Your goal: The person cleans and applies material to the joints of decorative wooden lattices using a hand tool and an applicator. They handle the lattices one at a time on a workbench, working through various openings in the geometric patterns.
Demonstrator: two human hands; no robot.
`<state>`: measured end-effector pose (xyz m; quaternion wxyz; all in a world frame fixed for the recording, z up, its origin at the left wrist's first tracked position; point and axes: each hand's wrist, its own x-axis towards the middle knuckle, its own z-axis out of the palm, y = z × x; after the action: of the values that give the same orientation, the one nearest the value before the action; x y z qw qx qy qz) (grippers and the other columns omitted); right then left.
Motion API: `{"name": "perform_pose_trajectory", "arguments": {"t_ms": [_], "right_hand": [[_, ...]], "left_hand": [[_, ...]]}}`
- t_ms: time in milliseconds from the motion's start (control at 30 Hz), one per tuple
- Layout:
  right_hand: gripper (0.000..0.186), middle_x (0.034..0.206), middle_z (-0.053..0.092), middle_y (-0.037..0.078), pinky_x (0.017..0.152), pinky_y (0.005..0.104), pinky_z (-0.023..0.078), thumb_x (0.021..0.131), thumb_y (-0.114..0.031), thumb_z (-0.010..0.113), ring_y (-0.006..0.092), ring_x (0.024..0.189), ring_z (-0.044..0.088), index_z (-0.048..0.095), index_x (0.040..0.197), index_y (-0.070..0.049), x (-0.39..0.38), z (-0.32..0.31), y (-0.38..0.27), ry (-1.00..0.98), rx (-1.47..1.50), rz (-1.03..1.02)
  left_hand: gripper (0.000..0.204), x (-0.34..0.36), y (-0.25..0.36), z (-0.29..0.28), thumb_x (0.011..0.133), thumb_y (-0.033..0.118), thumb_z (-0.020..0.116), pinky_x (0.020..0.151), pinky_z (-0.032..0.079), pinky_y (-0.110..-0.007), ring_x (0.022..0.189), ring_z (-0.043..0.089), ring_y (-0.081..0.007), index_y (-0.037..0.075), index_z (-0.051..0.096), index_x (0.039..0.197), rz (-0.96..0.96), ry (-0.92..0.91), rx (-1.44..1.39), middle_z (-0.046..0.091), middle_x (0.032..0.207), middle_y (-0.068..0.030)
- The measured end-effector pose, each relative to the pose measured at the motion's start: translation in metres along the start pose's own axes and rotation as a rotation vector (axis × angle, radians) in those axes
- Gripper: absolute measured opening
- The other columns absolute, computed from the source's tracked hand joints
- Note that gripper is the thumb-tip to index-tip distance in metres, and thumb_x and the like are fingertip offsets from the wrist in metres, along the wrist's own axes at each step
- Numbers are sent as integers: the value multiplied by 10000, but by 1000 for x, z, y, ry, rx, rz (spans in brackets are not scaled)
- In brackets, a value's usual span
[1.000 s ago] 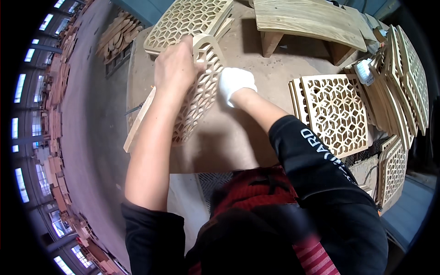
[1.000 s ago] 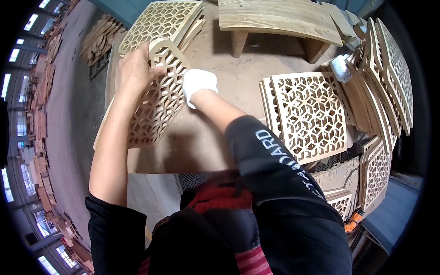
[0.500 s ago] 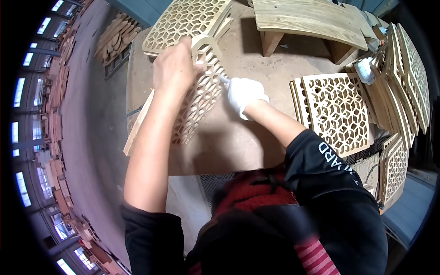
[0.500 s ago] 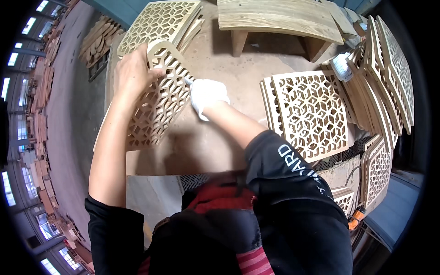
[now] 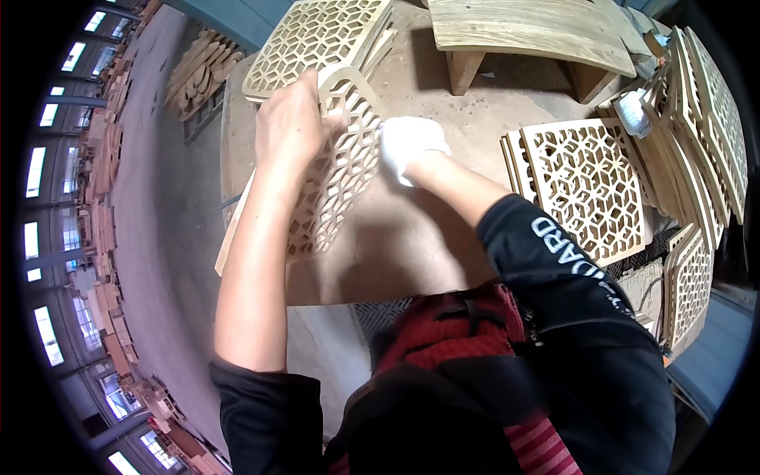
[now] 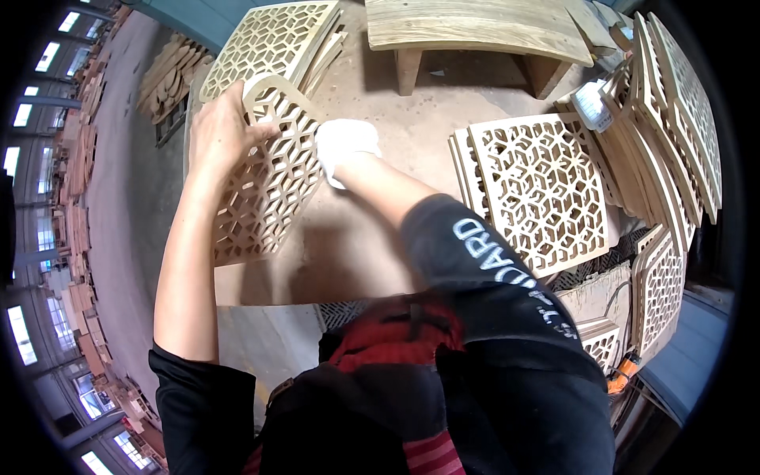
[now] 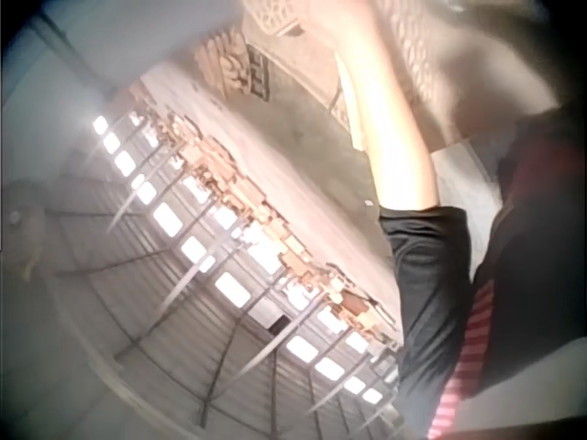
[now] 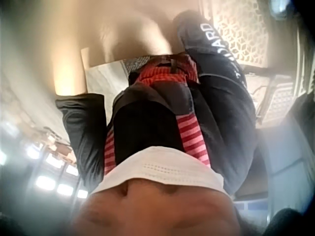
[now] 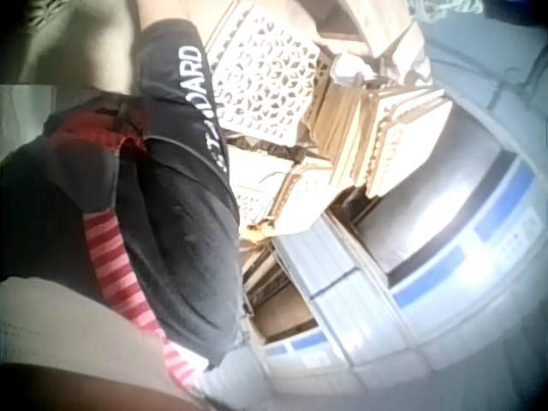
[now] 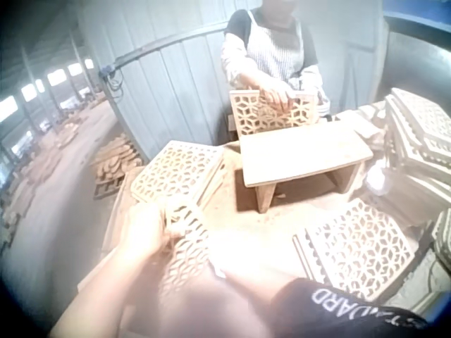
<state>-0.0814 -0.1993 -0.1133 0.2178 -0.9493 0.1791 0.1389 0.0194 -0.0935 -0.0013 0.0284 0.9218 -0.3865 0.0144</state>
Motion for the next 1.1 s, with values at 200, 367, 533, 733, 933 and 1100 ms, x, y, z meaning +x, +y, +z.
{"name": "perform_pose_trajectory", "arguments": {"t_ms": [200,367,533,733,933,1100], "right_hand": [[299,969,723,201,810,452,552,958,-199,477,375,903,701,731,973,-42,-12,29,6,188,206,45],[299,894,719,205,763,450,555,913,-190,484,382,846,703,742,917,-40,8,20,2,194,121,-14],[294,873,720,198,762,433,561,907,-181,490,376,849,706,750,921,-45,-9,46,16,302,213,-22],[251,868,723,175,731,439,560,881,-176,520,362,799,700,741,848,-63,13,18,9,169,121,-47],[299,1000,711,207,805,440,547,954,-199,465,377,910,688,695,1053,-37,-26,65,33,125,227,-20],[357,1010,706,221,841,465,531,1005,-276,423,390,936,679,691,1047,-44,-48,81,75,-82,292,98]], "left_hand": [[540,-4,-1,-3,694,230,876,892,511,-444,987,675,-349,48,622,1134,-41,-18,-10,711,995,-194],[536,-1,0,-3,671,256,899,822,509,-459,923,691,-364,24,604,1054,45,18,-87,715,904,-187],[530,-2,-8,0,660,260,906,804,498,-476,904,680,-380,21,598,1018,18,35,-38,706,896,-201],[558,2,9,-9,659,248,905,787,506,-464,860,692,-367,16,612,1073,3,-21,-48,707,859,-193],[458,3,-9,-3,694,214,872,803,517,-435,890,700,-342,37,643,1049,-46,-11,-96,722,890,-170],[513,11,-11,1,676,254,895,808,516,-440,901,702,-355,52,646,1076,-5,-11,-110,731,932,-174]]}}
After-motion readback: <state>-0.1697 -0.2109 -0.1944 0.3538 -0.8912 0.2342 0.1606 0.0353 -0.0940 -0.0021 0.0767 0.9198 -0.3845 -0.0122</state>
